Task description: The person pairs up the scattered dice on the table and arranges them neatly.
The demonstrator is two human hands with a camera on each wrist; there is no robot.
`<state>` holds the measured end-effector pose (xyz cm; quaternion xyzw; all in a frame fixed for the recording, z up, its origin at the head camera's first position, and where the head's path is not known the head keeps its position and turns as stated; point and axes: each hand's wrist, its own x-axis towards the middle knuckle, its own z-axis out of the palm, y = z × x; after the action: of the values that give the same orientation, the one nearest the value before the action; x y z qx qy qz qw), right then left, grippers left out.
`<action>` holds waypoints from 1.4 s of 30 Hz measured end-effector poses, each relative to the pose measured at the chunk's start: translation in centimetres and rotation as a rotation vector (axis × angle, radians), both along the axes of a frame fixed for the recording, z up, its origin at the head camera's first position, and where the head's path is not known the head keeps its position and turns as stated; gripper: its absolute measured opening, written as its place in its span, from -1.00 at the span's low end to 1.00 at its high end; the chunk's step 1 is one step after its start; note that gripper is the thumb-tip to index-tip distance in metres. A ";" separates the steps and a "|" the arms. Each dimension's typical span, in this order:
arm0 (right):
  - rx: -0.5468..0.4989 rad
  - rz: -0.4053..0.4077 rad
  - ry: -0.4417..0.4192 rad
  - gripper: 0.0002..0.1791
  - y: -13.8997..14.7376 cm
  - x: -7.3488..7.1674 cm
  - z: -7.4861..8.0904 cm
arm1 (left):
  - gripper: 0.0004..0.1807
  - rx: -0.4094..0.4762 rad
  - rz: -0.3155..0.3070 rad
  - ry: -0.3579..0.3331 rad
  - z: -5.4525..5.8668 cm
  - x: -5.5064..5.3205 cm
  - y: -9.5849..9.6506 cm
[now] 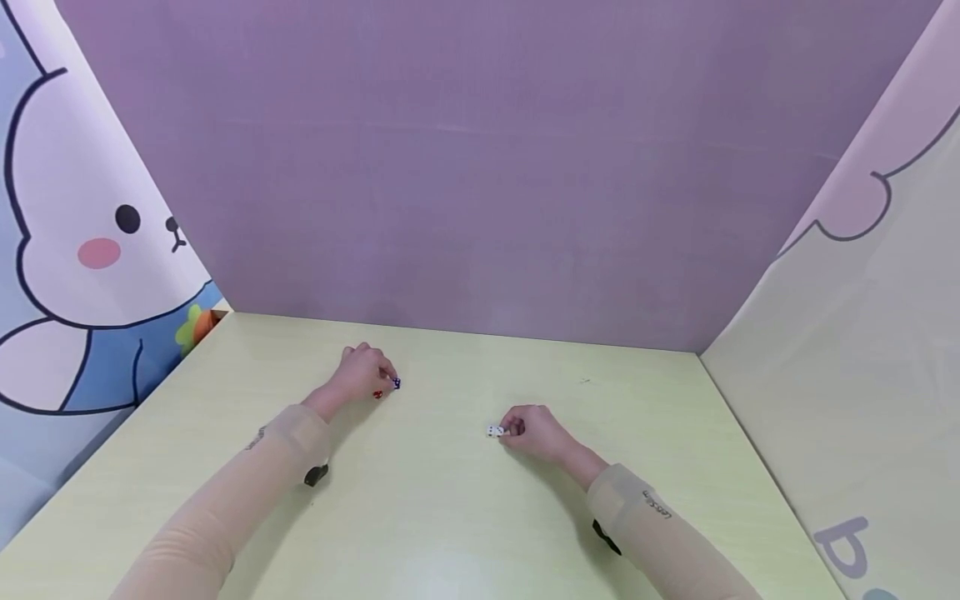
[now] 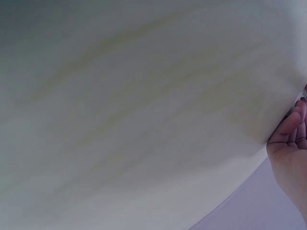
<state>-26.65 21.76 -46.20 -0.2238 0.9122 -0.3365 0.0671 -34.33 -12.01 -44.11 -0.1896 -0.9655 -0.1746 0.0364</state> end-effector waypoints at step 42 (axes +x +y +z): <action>-0.039 -0.014 -0.029 -0.79 0.8 2.8 0.8 | -0.95 0.060 -0.125 -0.027 0.1 6.1 6.4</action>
<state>-23.83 22.51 -45.36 -0.2134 0.9060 -0.3579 0.0738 -28.24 -5.63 -44.00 -0.2457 -0.9466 -0.2081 0.0182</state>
